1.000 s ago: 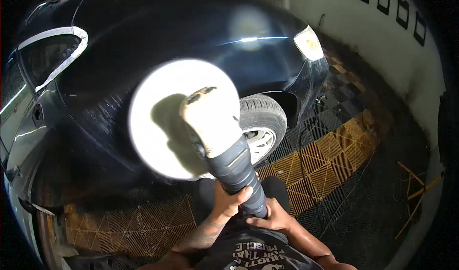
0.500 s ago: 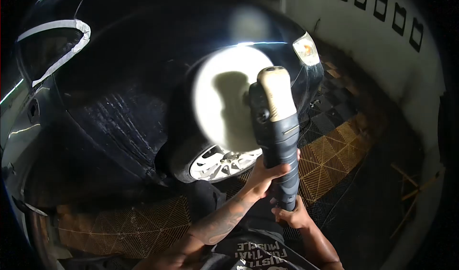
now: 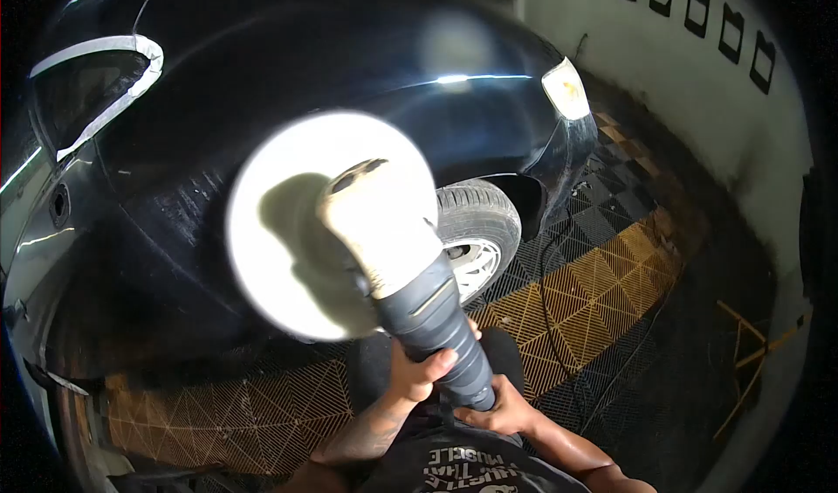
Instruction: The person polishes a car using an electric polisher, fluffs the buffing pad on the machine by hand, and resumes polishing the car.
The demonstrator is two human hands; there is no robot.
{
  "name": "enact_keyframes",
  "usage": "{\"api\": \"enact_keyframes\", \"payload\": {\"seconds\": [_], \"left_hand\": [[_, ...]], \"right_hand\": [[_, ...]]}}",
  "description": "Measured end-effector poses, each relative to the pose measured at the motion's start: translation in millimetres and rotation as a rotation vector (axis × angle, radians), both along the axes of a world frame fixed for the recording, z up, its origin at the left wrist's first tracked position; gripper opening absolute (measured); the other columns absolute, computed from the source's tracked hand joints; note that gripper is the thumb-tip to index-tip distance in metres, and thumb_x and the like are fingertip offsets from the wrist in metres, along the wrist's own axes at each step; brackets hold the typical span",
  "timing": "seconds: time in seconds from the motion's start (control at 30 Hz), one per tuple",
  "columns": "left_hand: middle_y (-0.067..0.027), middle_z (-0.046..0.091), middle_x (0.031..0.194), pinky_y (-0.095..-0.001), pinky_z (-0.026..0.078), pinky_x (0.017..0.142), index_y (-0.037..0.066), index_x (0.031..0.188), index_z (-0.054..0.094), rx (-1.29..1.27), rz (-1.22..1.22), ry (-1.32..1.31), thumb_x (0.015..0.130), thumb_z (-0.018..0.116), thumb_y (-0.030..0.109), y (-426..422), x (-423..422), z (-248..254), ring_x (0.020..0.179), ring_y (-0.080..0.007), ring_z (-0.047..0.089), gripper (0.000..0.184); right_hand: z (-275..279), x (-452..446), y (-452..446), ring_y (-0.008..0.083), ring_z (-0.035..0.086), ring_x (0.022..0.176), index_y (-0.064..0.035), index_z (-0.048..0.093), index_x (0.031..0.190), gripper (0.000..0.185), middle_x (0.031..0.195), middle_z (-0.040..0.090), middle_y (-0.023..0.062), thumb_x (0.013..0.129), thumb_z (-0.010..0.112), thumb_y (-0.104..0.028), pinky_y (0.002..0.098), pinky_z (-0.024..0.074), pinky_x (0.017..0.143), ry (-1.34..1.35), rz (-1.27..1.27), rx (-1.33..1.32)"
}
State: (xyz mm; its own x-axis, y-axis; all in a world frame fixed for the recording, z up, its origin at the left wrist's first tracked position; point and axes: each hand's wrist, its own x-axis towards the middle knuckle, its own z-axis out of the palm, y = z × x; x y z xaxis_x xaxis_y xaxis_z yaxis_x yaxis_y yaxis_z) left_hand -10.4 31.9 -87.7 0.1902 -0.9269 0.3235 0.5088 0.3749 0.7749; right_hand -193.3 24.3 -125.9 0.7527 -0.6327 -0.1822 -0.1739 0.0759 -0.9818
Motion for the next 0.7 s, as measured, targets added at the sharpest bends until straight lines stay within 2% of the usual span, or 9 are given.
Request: {"api": "enact_keyframes", "payload": {"seconds": [0.03, 0.17, 0.3, 0.37, 0.43, 0.5, 0.53, 0.7], "left_hand": [[-0.0192, 0.062, 0.102, -0.0419, 0.055, 0.085, -0.007, 0.124, 0.050, -0.018, 0.024, -0.045, 0.075, 0.074, 0.031, 2.0, 4.2, -4.9, 0.093, -0.0277, 0.064, 0.067], [-0.0198, 0.062, 0.104, -0.0424, 0.054, 0.085, -0.006, 0.127, 0.049, 0.014, 0.040, -0.049, 0.076, 0.073, 0.033, 5.8, 6.1, -11.6, 0.095, -0.0278, 0.063, 0.069], [-0.0168, 0.064, 0.100, -0.0388, 0.054, 0.084, -0.005, 0.121, 0.052, 0.053, -0.030, -0.103, 0.076, 0.073, 0.035, -8.9, -7.4, 4.3, 0.092, -0.0244, 0.064, 0.063], [-0.0141, 0.065, 0.100, -0.0360, 0.054, 0.082, -0.003, 0.116, 0.056, 0.018, -0.105, -0.095, 0.078, 0.074, 0.031, -27.7, -15.8, -3.2, 0.091, -0.0224, 0.065, 0.054], [-0.0104, 0.065, 0.099, -0.0340, 0.053, 0.081, -0.001, 0.115, 0.057, 0.132, -0.179, -0.088, 0.078, 0.076, 0.027, -43.0, -26.7, -2.3, 0.089, -0.0185, 0.064, 0.050], [-0.0065, 0.064, 0.099, -0.0322, 0.052, 0.081, 0.002, 0.115, 0.059, 0.165, -0.251, -0.091, 0.077, 0.079, 0.025, -60.4, -36.7, 1.6, 0.088, -0.0148, 0.062, 0.048], [-0.0037, 0.064, 0.093, -0.0312, 0.052, 0.077, 0.003, 0.106, 0.062, 0.184, -0.266, -0.067, 0.078, 0.080, 0.032, -66.7, -43.5, 7.7, 0.084, -0.0125, 0.060, 0.044], [-0.0047, 0.064, 0.093, -0.0298, 0.051, 0.079, 0.004, 0.107, 0.061, 0.155, -0.215, -0.135, 0.075, 0.085, 0.040, -74.3, -47.1, 20.4, 0.085, -0.0125, 0.060, 0.054]], "right_hand": [[-1.3, 1.3, -1.5, 0.0105, 0.061, 0.076, 0.0035, 0.066, 0.103, 0.033, 0.084, 0.068, 0.0034, 0.078, 0.079, -0.014, 0.0278, 0.0509, 0.072, 0.000, -0.001, 0.003], [-4.7, 3.8, -3.3, 0.0099, 0.061, 0.076, 0.0031, 0.066, 0.103, 0.032, 0.084, 0.069, 0.0045, 0.078, 0.078, -0.014, 0.0274, 0.0510, 0.071, -0.014, 0.080, 0.058], [-4.8, -6.1, 0.3, 0.0105, 0.062, 0.076, 0.0020, 0.067, 0.103, 0.031, 0.086, 0.069, 0.0039, 0.078, 0.078, -0.012, 0.0272, 0.0512, 0.071, -0.082, -0.056, 0.063], [-1.7, -14.1, 0.4, 0.0109, 0.063, 0.076, 0.0017, 0.066, 0.104, 0.031, 0.087, 0.069, 0.0037, 0.078, 0.077, -0.011, 0.0271, 0.0512, 0.071, -0.106, -0.123, 0.065], [0.1, -24.8, -2.0, 0.0106, 0.062, 0.075, 0.0015, 0.066, 0.106, 0.032, 0.086, 0.068, 0.0039, 0.077, 0.076, -0.008, 0.0263, 0.0510, 0.069, -0.136, -0.236, 0.222], [-11.3, -29.8, -5.9, 0.0130, 0.063, 0.066, 0.0022, 0.063, 0.108, 0.034, 0.084, 0.067, 0.0067, 0.076, 0.074, -0.005, 0.0280, 0.0528, 0.062, -0.268, -0.310, 0.252], [-13.8, -30.2, -8.0, 0.0143, 0.063, 0.065, 0.0026, 0.062, 0.107, 0.033, 0.082, 0.066, 0.0073, 0.077, 0.073, -0.005, 0.0295, 0.0532, 0.061, -0.244, -0.336, 0.242], [-20.5, -26.6, -13.2, 0.0175, 0.062, 0.059, 0.0047, 0.059, 0.102, 0.030, 0.076, 0.063, 0.0082, 0.075, 0.070, -0.004, 0.0329, 0.0535, 0.057, -0.299, -0.381, 0.254]]}}
